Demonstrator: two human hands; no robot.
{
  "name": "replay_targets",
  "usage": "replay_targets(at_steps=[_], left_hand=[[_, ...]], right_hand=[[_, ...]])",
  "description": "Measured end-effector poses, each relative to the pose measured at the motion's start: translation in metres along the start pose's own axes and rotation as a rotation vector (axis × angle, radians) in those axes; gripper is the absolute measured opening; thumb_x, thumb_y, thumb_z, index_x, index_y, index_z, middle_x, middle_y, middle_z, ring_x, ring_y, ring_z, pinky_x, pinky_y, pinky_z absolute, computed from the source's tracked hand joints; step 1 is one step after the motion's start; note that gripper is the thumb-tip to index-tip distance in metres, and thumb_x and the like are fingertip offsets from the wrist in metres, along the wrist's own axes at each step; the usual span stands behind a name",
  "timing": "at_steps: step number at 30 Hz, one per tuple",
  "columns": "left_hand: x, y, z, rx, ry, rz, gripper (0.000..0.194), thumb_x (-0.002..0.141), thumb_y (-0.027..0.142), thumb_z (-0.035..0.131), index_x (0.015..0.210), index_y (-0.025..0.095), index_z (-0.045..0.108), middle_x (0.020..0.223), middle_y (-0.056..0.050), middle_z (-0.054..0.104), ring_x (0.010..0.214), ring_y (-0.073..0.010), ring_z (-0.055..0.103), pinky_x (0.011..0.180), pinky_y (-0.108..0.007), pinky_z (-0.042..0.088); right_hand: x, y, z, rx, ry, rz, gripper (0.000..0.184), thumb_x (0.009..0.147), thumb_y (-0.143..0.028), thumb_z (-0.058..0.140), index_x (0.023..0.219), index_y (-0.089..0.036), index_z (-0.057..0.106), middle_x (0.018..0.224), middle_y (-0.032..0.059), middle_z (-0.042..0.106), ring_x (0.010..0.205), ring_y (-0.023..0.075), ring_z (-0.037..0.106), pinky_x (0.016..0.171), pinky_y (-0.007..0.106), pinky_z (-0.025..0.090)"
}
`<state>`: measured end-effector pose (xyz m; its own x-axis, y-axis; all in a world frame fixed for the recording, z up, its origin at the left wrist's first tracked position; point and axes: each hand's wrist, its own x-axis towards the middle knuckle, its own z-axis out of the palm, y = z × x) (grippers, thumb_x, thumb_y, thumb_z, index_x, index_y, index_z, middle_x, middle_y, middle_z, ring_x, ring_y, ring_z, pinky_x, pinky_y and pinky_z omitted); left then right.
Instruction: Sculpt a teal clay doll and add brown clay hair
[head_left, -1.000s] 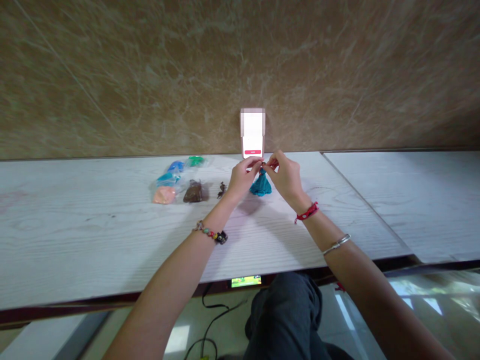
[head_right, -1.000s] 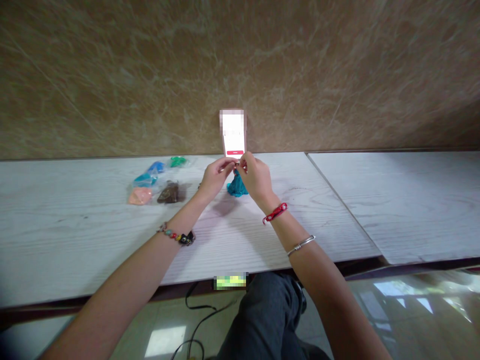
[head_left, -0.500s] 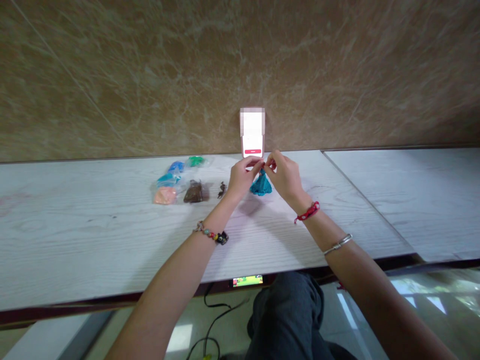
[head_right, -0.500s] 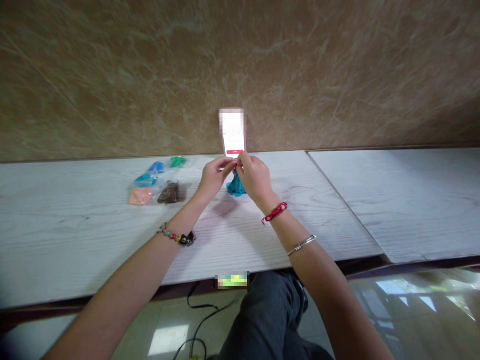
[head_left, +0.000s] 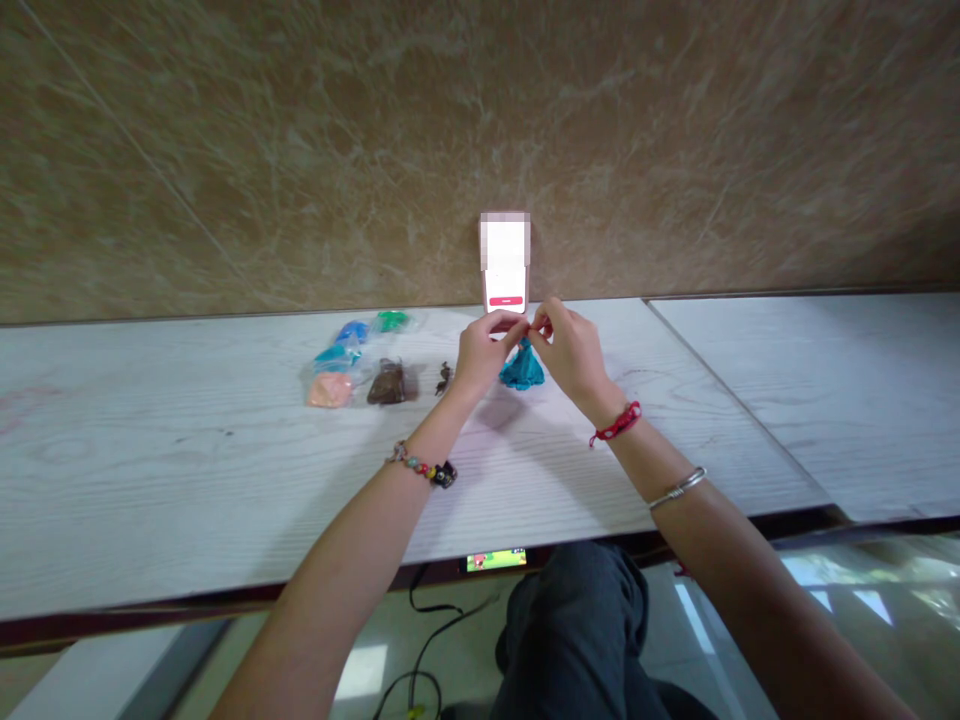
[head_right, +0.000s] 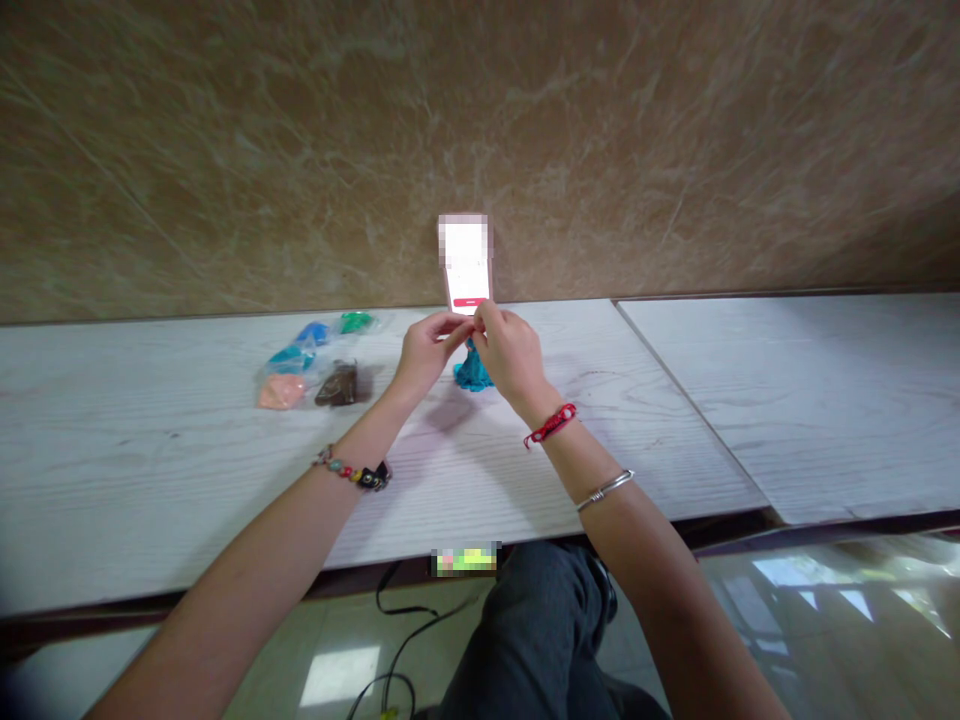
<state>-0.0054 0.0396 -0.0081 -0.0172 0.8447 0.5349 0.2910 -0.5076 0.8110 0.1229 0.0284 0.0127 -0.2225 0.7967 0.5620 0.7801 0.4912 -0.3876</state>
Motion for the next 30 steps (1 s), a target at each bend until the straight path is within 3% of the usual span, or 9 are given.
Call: replay_targets(at_steps=[10,30], left_hand=[[0.0011,-0.0039,0.0013,-0.032,0.007,0.029,0.014,0.074,0.03,0.059,0.075,0.016,0.062,0.077,-0.004,0.066,0.074,-0.013,0.06,0.072,-0.026,0.046],[0.001,-0.0041,0.0027,-0.098,-0.007,-0.001,0.005,0.074,0.02,0.056,0.074,0.017,0.06,0.075,-0.001,0.064,0.07,-0.0091,0.058,0.069,-0.023,0.046]], right_hand=[[-0.001,0.005,0.008,0.084,0.158,-0.09,0.003,0.075,-0.017,0.048,0.073,-0.02,0.048,0.065,0.0011,0.055,0.061,0.0124,0.049,0.057,0.025,0.035],[-0.0046,0.0076,0.0026,0.138,0.136,-0.104,0.009,0.077,-0.016,0.051,0.07,-0.017,0.056,0.069,0.0021,0.056,0.064,0.0118,0.047,0.061,0.026,0.037]])
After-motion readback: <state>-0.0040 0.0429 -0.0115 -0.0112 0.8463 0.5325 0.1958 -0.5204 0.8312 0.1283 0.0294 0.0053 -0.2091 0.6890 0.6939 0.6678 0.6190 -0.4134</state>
